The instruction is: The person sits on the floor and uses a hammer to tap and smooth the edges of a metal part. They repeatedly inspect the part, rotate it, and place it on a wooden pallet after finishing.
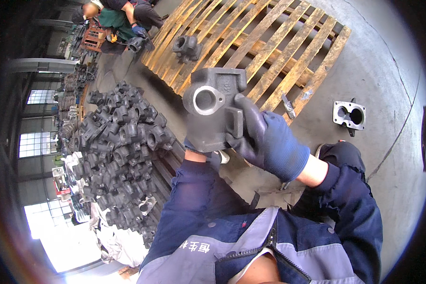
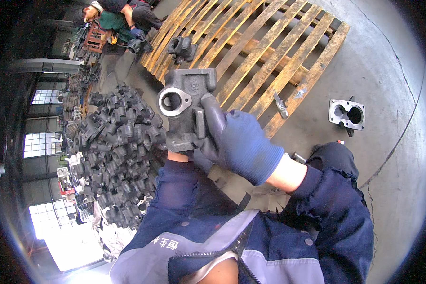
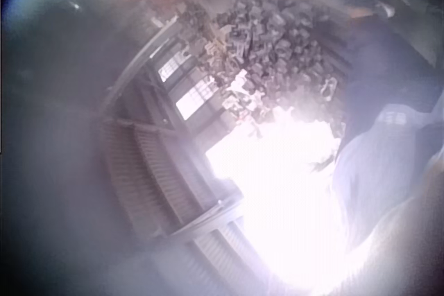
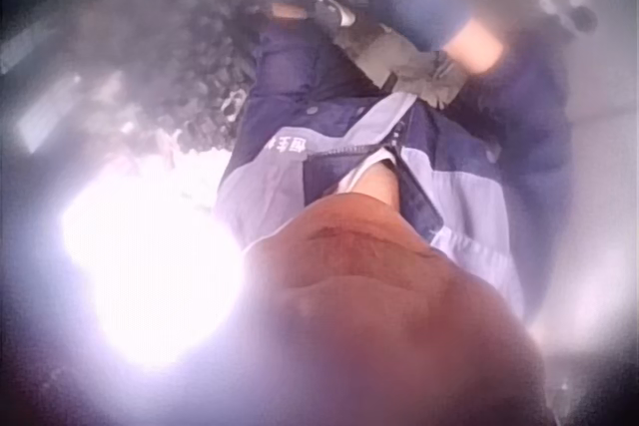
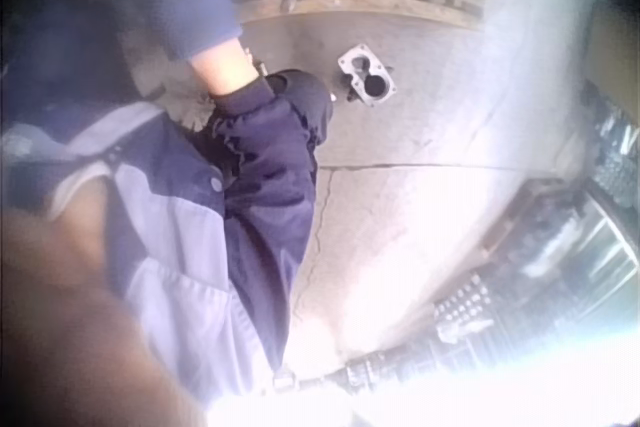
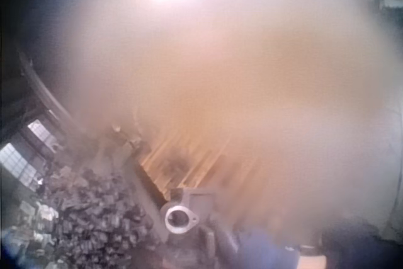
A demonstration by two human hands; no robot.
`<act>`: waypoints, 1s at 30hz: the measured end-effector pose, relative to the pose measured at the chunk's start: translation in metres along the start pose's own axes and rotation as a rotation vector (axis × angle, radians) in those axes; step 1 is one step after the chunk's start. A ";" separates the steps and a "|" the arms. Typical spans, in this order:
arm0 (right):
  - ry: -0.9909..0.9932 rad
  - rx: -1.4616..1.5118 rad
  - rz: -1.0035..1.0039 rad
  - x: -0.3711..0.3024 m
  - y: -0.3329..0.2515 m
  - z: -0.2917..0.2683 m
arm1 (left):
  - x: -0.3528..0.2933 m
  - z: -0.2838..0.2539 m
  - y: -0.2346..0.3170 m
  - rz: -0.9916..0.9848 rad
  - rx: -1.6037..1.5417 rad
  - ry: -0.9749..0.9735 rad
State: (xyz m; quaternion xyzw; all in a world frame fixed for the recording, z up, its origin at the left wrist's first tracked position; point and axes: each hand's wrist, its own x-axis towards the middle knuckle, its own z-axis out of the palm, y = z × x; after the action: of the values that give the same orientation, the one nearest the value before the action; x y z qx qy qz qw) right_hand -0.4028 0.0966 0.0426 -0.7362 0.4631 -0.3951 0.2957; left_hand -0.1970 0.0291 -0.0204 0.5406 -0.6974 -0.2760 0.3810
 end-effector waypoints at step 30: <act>-0.018 1.338 1.052 -0.037 0.108 0.015 | -0.015 0.031 0.002 -1.003 -0.902 -0.010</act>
State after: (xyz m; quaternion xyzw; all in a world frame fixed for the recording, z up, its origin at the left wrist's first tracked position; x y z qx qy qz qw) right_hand -0.4480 0.0890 -0.0633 -0.0983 0.4116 -0.3908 0.8174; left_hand -0.2218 0.0437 -0.0392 0.5857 -0.1802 -0.6863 0.3918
